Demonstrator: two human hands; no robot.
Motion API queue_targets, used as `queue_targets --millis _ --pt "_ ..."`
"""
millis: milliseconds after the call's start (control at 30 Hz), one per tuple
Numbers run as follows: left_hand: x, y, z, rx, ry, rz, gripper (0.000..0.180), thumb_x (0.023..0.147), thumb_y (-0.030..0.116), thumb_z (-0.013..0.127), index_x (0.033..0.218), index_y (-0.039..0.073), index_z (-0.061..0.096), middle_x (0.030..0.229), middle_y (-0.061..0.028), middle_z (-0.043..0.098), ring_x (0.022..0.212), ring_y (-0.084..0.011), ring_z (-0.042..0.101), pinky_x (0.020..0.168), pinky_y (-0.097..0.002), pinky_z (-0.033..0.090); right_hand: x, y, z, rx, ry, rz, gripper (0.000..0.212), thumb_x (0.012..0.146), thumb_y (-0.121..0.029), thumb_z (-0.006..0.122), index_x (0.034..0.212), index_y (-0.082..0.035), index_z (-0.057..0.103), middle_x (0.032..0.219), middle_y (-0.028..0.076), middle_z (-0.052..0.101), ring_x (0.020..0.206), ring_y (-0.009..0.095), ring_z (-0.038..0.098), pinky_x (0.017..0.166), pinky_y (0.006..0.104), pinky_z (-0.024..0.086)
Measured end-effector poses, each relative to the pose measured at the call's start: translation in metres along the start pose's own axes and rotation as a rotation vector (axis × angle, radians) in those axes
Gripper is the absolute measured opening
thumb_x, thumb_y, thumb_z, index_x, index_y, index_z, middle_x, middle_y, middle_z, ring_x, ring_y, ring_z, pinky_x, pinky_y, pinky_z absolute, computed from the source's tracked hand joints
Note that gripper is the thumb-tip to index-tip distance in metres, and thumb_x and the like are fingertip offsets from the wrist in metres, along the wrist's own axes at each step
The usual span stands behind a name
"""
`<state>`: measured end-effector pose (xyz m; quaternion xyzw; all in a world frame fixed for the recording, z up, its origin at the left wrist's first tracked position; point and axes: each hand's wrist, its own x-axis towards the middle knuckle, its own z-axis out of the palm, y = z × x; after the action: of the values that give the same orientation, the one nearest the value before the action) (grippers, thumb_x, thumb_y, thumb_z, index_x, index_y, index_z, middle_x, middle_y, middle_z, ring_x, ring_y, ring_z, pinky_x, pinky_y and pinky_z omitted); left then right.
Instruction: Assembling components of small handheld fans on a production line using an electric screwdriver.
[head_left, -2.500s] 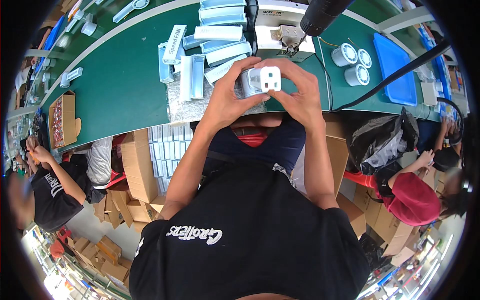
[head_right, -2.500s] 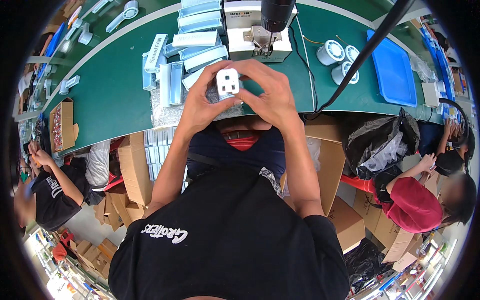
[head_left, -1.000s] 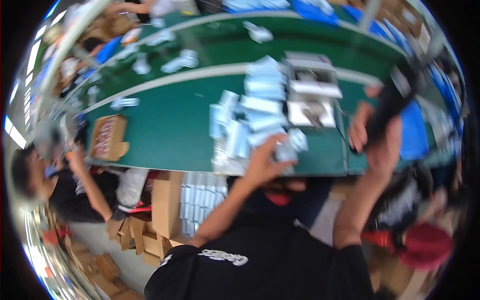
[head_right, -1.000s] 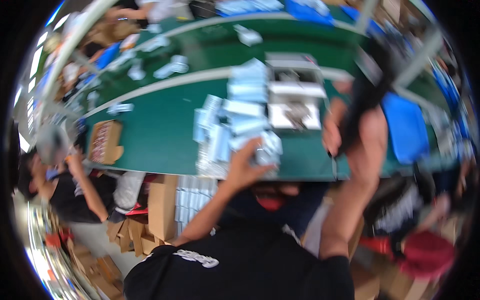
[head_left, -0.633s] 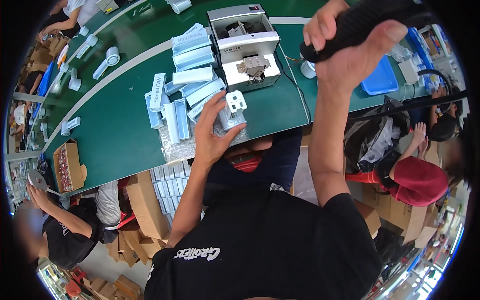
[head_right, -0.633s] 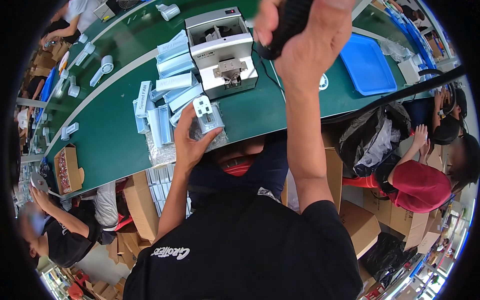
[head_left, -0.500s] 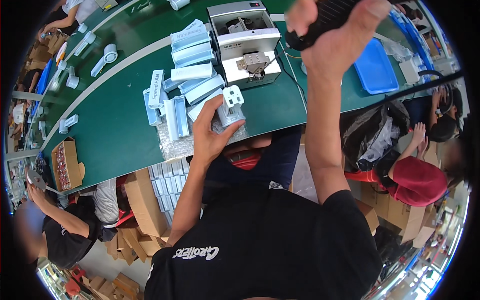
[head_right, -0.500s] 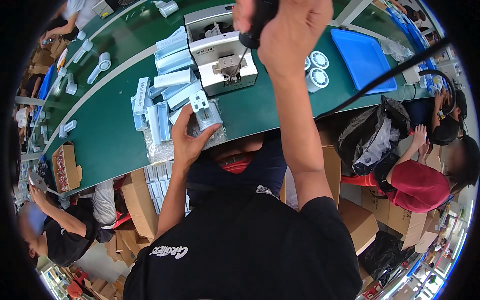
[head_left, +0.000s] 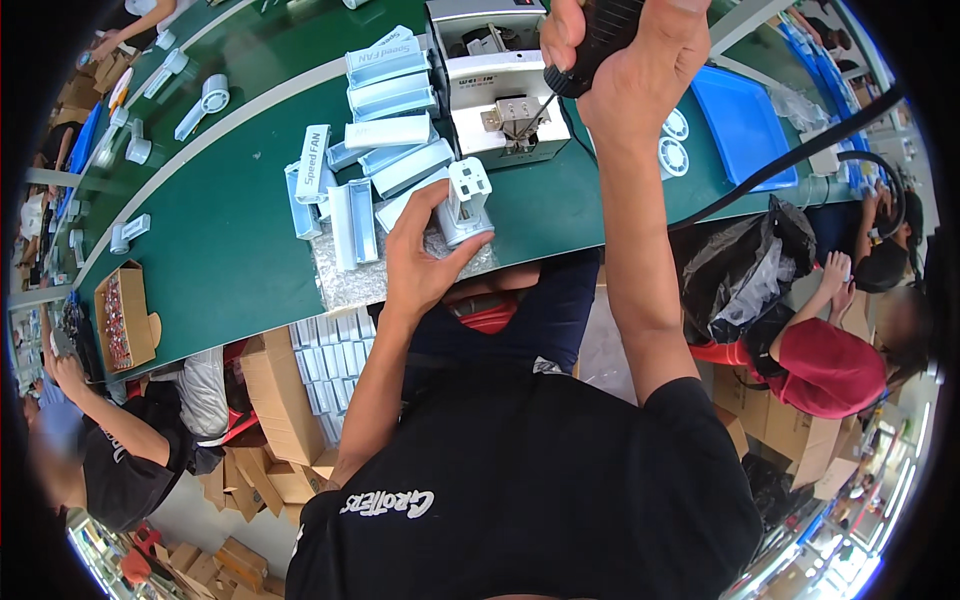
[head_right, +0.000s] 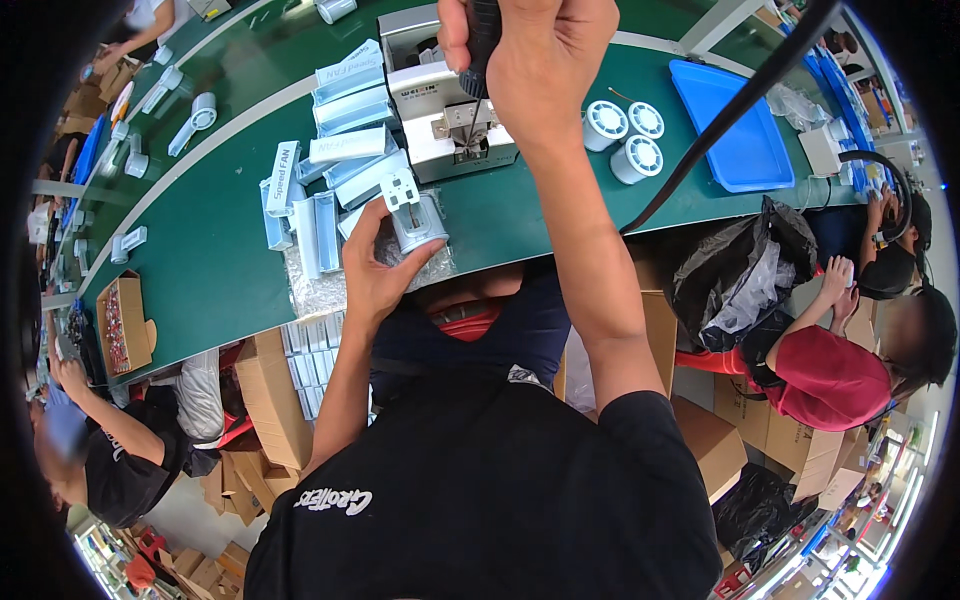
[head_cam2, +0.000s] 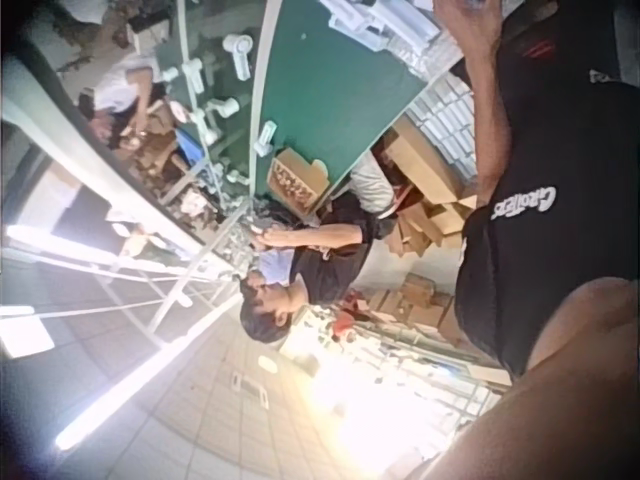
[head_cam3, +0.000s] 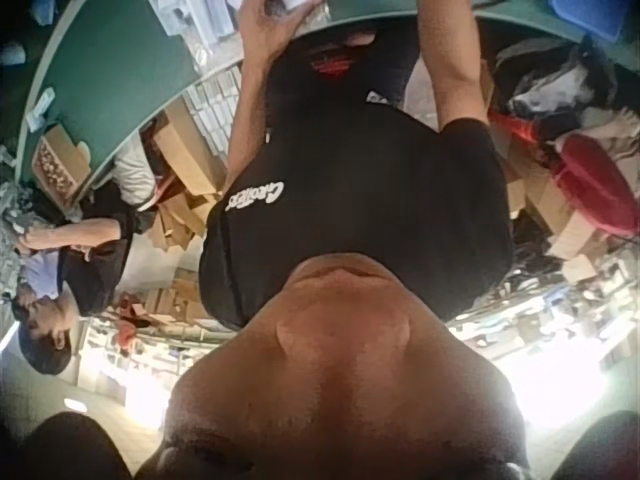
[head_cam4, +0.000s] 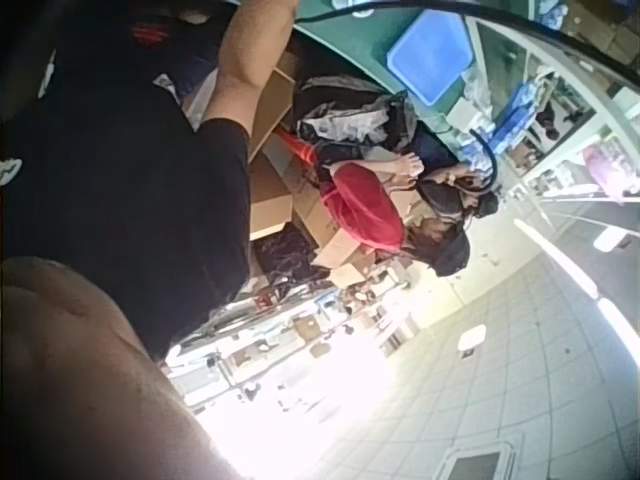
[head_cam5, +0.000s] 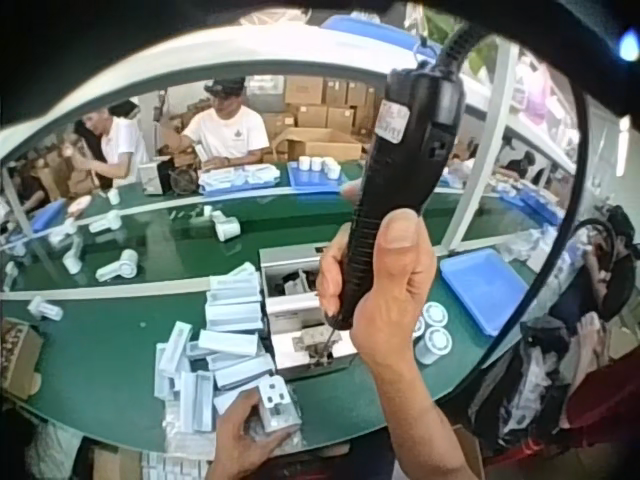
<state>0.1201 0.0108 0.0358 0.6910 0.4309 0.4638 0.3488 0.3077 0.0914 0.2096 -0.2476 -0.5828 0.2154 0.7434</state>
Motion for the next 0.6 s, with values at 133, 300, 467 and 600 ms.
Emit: queue_targets --millis 133,300,467,600 --pt "0.0 0.004 0.002 -0.028 -0.018 -0.028 0.063 0.074 0.016 0.093 0.127 0.001 0.063 0.118 -0.015 0.069 0.105 -0.0288 0.069 0.092 -0.0366 0.054 0.009 0.031 0.007 0.835 -0.085 -0.208 0.072 0.106 -0.063 0.046 0.13 0.006 0.052 0.058 0.005 0.054 0.041 0.01 0.047 0.04 0.0228 0.039" --pt "0.001 0.003 0.001 -0.003 0.02 0.049 0.062 0.074 0.016 0.093 0.126 0.001 0.064 0.119 -0.0149 0.07 0.105 -0.0294 0.069 0.092 -0.0364 0.055 0.0 0.011 0.008 1.095 -0.085 -0.127 0.083 0.103 -0.071 0.042 0.137 0.004 0.048 0.056 0.005 0.051 0.039 0.011 0.045 0.038 0.0248 0.038" --pt "0.001 0.005 0.003 0.029 0.047 0.038 0.061 0.073 0.016 0.093 0.125 0.001 0.065 0.12 -0.0153 0.07 0.105 -0.0305 0.07 0.091 -0.037 0.055 -0.028 -0.019 -0.036 0.338 -0.088 0.249 0.102 0.081 -0.1 0.027 0.085 -0.002 0.056 0.059 0.004 0.046 0.046 0.016 0.046 0.048 0.0295 0.04" --pt "0.002 0.006 0.004 0.033 0.044 0.031 0.06 0.074 0.017 0.093 0.125 0.001 0.066 0.119 -0.0143 0.07 0.105 -0.0288 0.07 0.091 -0.0367 0.055 -0.044 -0.029 -0.02 0.3 -0.148 0.329 0.102 0.071 -0.107 0.018 0.065 -0.009 0.045 0.056 0.004 0.045 0.047 0.017 0.048 0.048 0.0295 0.041"
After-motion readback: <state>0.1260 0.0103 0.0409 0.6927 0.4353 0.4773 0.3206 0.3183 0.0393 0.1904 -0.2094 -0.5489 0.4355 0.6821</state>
